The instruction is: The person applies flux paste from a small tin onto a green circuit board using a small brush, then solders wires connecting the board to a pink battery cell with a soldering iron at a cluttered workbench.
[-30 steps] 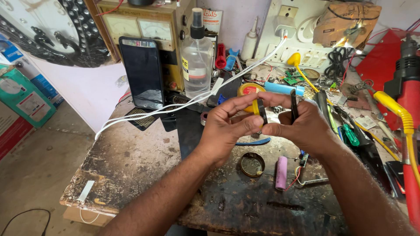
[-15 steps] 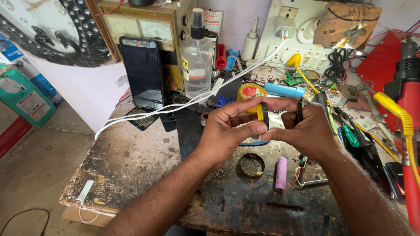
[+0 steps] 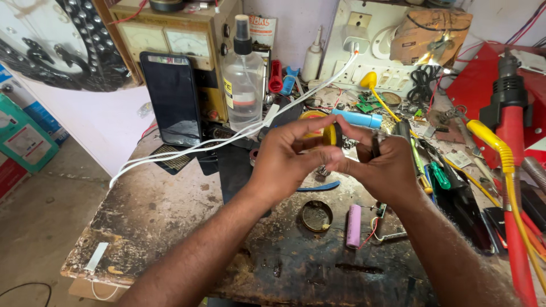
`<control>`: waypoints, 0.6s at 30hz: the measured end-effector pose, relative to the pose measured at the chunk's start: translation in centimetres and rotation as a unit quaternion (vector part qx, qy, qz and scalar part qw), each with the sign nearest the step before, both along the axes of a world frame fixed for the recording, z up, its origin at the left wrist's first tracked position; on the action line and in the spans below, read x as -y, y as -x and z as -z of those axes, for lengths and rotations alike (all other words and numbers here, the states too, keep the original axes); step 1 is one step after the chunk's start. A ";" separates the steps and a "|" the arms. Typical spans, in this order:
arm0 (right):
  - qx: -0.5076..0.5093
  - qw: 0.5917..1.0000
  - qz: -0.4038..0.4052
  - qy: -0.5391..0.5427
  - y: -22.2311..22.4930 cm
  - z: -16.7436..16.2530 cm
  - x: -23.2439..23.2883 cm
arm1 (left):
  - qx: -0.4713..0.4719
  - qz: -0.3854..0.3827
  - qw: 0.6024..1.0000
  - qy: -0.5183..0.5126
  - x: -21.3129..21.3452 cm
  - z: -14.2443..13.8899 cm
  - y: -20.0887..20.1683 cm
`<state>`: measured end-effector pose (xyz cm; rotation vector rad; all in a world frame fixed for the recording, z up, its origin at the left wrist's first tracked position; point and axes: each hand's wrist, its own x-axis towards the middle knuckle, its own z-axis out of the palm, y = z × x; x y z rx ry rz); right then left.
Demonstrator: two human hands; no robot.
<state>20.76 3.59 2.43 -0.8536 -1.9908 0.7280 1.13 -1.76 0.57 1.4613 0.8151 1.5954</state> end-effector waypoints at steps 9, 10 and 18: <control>-0.126 0.976 0.168 0.067 -2.2 -3.4 0.3 | -0.008 -0.108 0.972 -0.210 -10.7 -9.8 -1.5; -0.094 0.976 0.186 0.069 -2.6 -3.3 0.6 | -0.023 -0.120 0.969 -0.216 -12.3 -11.6 -1.6; 0.099 0.957 0.271 -0.017 -3.3 -3.2 2.1 | -0.143 -0.321 0.903 -0.249 -20.6 -20.1 -2.8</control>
